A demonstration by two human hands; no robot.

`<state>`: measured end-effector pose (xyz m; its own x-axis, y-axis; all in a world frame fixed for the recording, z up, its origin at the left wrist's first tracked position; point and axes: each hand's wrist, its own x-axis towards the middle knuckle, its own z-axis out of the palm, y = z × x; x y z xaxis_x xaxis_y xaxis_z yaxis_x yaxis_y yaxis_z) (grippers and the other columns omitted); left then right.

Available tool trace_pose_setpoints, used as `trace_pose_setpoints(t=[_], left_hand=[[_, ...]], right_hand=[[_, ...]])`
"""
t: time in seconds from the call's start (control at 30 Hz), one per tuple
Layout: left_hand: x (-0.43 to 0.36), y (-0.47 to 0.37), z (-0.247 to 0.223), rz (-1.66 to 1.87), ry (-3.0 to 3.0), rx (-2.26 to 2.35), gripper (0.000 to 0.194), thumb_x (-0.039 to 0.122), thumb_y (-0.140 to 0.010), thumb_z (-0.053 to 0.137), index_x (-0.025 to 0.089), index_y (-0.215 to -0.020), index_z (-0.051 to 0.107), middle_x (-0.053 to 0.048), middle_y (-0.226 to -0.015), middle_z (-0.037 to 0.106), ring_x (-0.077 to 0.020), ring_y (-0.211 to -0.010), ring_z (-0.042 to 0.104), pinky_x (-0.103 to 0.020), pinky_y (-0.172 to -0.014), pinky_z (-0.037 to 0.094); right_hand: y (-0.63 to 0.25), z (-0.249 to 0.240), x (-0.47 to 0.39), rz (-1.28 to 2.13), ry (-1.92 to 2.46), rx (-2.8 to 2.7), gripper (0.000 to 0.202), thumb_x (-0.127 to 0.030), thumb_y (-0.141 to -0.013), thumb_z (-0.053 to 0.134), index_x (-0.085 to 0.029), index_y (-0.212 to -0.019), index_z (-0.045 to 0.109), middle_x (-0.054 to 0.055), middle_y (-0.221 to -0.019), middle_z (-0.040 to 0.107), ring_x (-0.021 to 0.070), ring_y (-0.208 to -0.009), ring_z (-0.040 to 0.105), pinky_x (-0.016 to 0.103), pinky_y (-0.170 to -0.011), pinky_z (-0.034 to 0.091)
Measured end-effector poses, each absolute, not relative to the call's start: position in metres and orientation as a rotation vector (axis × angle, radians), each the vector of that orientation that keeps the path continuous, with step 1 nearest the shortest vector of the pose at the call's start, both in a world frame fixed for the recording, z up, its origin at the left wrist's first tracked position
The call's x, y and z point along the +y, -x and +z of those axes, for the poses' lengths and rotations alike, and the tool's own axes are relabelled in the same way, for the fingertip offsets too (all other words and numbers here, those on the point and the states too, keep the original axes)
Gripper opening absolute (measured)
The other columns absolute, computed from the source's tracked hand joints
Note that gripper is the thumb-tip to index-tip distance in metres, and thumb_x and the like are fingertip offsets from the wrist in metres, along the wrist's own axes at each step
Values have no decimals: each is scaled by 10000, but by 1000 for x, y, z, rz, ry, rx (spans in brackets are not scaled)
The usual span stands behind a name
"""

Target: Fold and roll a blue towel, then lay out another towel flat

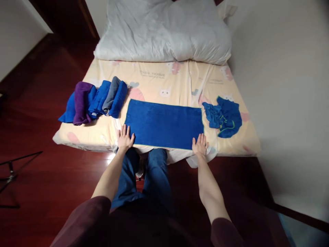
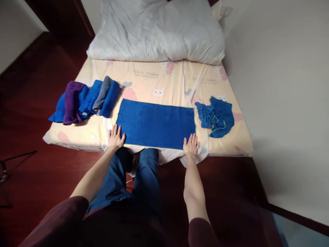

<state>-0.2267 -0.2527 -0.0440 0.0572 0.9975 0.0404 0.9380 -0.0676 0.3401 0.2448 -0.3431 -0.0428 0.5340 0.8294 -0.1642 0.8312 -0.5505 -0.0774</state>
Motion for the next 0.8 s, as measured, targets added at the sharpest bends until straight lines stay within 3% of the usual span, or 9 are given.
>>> trace_pose_setpoints(t=[0.2, 0.37, 0.57, 0.8], left_hand=[[-256, 228, -49, 385, -2125, 1986, 734, 498, -1037, 360, 101, -1654, 384, -167, -1760, 244, -307, -1656, 182, -531, -1357, 95], [-239, 218, -40, 358, -2164, 1965, 728, 474, -1005, 433, -20, -1536, 506, -259, -1724, 283, -378, -1649, 176, -552, -1362, 93], [-190, 198, -35, 453, -2297, 1772, 714, 434, -1039, 384, 91, -1665, 369, -126, -1786, 162, -288, -1671, 105, -502, -1373, 83], [-178, 201, -58, 423, -2097, 1963, 707, 455, -1059, 375, 106, -1674, 363, -138, -1783, 182, -291, -1666, 136, -513, -1364, 54]], right_hand=[[-248, -51, -345, -279, -2760, 1492, 767, -475, -1080, 79, -61, -1718, 173, 151, -1794, 153, 251, -1681, 87, 542, -1354, 97], [-247, -54, -348, -226, -2796, 1529, 778, -487, -1076, 67, -67, -1716, 201, 158, -1784, 196, 275, -1673, 136, 573, -1342, 140], [-249, -59, -350, -168, -2810, 1558, 777, -492, -1075, 67, -80, -1718, 212, 160, -1775, 231, 291, -1666, 174, 588, -1331, 171], [-250, -65, -352, -78, -2816, 1594, 724, -446, -1088, 134, -114, -1730, 166, 173, -1769, 243, 305, -1661, 182, 623, -1317, 193]])
